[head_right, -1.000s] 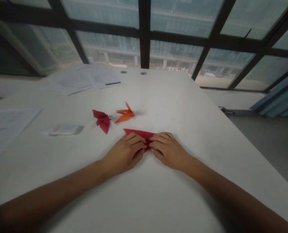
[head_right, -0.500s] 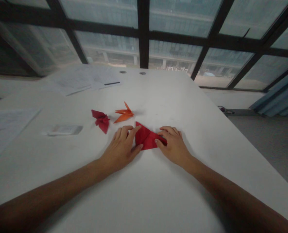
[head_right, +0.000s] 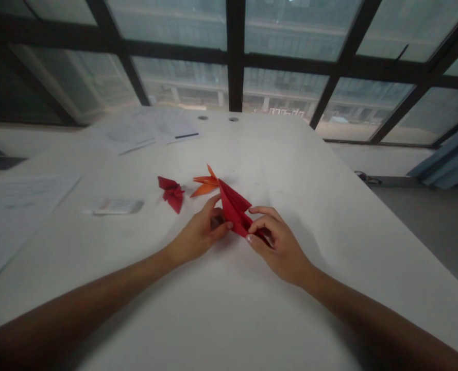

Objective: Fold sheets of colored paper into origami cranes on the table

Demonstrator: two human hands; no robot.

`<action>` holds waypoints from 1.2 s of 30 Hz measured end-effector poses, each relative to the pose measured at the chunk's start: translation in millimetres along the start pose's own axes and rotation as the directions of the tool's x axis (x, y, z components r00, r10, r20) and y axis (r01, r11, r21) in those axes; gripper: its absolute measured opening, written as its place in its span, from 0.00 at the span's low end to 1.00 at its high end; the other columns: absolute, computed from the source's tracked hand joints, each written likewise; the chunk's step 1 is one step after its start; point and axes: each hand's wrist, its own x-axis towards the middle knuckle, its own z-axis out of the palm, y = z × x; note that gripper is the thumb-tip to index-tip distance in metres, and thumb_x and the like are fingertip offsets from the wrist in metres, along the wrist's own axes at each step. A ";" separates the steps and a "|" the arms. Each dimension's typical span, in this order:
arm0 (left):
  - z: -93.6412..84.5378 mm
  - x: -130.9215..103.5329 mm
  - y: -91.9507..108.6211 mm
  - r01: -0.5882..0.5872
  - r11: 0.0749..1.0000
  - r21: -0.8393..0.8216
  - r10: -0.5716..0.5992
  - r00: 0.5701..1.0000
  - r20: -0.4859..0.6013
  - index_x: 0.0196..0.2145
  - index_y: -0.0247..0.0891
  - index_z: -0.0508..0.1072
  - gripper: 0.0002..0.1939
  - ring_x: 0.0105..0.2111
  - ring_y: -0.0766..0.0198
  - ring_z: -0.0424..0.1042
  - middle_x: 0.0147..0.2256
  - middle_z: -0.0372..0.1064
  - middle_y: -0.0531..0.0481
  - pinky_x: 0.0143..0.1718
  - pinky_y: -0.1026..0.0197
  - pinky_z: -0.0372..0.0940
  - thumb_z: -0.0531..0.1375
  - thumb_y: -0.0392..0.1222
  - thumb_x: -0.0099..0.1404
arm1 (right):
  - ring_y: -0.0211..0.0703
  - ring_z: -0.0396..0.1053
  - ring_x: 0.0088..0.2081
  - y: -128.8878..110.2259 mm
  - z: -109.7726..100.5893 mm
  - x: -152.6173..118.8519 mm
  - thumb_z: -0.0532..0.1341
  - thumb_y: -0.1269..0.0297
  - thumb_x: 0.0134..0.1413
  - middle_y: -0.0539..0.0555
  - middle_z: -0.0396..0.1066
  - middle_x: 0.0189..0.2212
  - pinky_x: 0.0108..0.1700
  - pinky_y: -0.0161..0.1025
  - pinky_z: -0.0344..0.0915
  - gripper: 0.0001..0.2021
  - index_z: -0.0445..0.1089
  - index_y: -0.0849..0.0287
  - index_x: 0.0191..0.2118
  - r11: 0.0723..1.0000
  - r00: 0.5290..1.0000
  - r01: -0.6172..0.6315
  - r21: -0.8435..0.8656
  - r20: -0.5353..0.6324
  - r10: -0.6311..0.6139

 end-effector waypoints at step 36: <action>19.8 -16.2 22.2 -0.119 0.952 -0.283 0.099 0.991 -0.085 0.58 0.41 0.59 0.28 0.42 0.58 0.76 0.46 0.69 0.45 0.44 0.53 0.73 0.65 0.48 0.67 | 0.46 0.76 0.40 -15.3 19.3 -8.9 0.57 0.59 0.69 0.52 0.78 0.44 0.48 0.45 0.74 0.16 0.70 0.52 0.58 0.963 0.979 -0.170 0.211 0.145 0.142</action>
